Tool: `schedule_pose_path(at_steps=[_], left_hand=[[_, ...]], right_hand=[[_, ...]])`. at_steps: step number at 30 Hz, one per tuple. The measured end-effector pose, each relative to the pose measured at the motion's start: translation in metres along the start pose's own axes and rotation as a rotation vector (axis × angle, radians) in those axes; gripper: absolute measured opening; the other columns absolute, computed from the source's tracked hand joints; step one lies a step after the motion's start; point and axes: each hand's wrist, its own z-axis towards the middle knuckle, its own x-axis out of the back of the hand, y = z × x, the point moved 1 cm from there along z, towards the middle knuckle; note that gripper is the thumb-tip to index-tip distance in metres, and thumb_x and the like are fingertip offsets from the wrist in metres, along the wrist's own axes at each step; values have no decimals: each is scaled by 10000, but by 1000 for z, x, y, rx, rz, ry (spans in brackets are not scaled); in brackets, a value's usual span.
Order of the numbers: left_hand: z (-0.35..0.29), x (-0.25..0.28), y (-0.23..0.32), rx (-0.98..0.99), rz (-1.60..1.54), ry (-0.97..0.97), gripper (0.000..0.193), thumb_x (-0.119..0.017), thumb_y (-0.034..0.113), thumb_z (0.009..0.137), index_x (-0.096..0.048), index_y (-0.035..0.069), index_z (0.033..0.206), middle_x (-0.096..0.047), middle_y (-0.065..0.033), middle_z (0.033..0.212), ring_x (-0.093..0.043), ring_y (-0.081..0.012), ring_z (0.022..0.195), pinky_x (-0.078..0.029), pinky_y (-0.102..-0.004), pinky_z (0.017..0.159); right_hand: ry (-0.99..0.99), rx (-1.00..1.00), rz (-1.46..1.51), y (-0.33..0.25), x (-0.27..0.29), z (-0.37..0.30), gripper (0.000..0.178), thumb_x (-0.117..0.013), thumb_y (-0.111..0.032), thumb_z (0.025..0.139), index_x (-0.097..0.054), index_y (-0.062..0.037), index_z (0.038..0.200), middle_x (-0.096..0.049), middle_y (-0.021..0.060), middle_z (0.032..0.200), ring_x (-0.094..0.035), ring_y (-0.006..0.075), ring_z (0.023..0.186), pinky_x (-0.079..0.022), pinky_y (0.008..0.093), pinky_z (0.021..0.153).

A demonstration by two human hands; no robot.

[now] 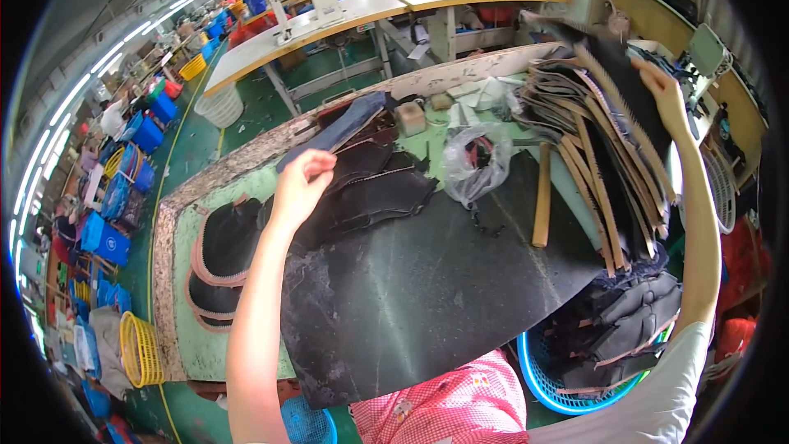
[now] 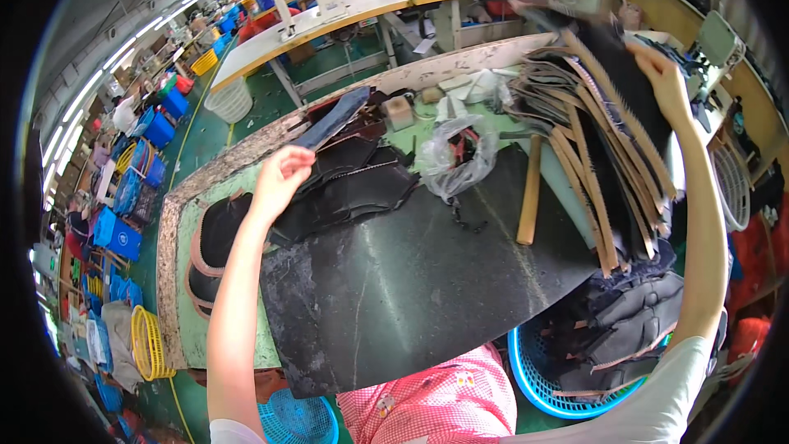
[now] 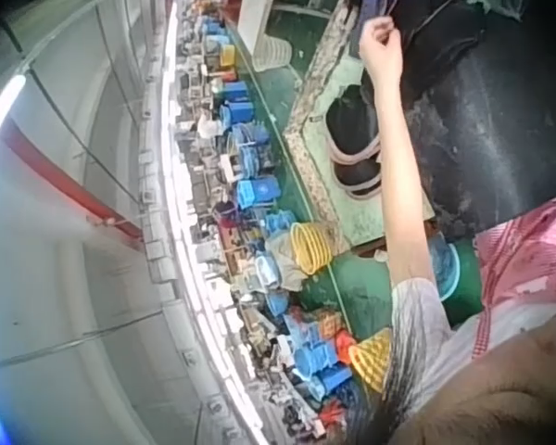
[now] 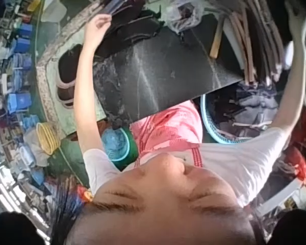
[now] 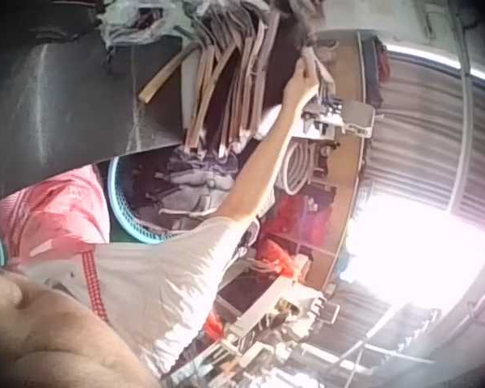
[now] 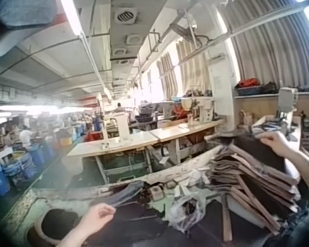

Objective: Assembling and aligning leather components for shoe manufacturing at a workbench.

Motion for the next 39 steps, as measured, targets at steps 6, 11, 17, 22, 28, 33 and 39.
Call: schedule_pose_path(at_steps=[6,11,17,22,28,33,39], left_hand=[[-33,-2,-37,-151,666,90,615,-673,-23,720,-573,116,1311,-630,-157,1283,-574,-336,1239,-454,-431,1058],[-32,7,-50,-63,775,168,626,-588,-41,804,-582,220,1373,-630,-144,1322,-644,-354,1110,-537,-436,932],[-123,25,37,-91,1061,184,630,-559,-65,806,-595,187,1383,-640,-119,1323,-602,-327,1206,-443,-446,1031],[-230,21,93,67,957,-216,505,-715,194,817,-643,165,1317,-597,-151,1328,-529,-373,1202,-418,-464,1008],[-186,-24,79,14,496,-75,412,-734,174,853,-673,122,1257,-608,-106,1277,-600,-290,907,-502,-398,856],[-135,-76,40,34,516,-64,548,-754,231,850,-572,141,1359,-622,-141,1219,-674,-270,823,-560,-388,765],[-157,-71,27,166,392,-152,399,-793,257,810,-655,94,1147,-640,-92,982,-668,-260,775,-548,-371,722]], right_hand=[[-86,-219,-72,51,-48,-35,289,-581,-156,980,-701,-122,1241,-739,65,1044,-653,148,889,-497,271,849],[235,-16,-209,-30,-45,-17,204,-611,-132,969,-704,-83,1144,-711,35,934,-618,101,827,-495,260,796],[-563,37,270,-202,-116,-106,202,-716,-110,851,-688,-39,1039,-677,89,881,-670,206,799,-534,335,732],[-622,-2,149,-225,-169,-163,194,-748,-115,821,-690,-67,1000,-673,78,880,-663,240,761,-535,343,687],[-595,117,94,-240,-207,-173,169,-745,-152,813,-663,-46,916,-655,104,827,-671,284,768,-538,397,702],[-747,19,595,-288,-209,-178,163,-682,-31,878,-699,-37,1040,-681,75,872,-691,173,800,-552,291,737],[-1065,-632,1264,-303,-220,-195,147,-619,-64,987,-670,27,1091,-683,62,1033,-678,139,948,-564,280,828]])
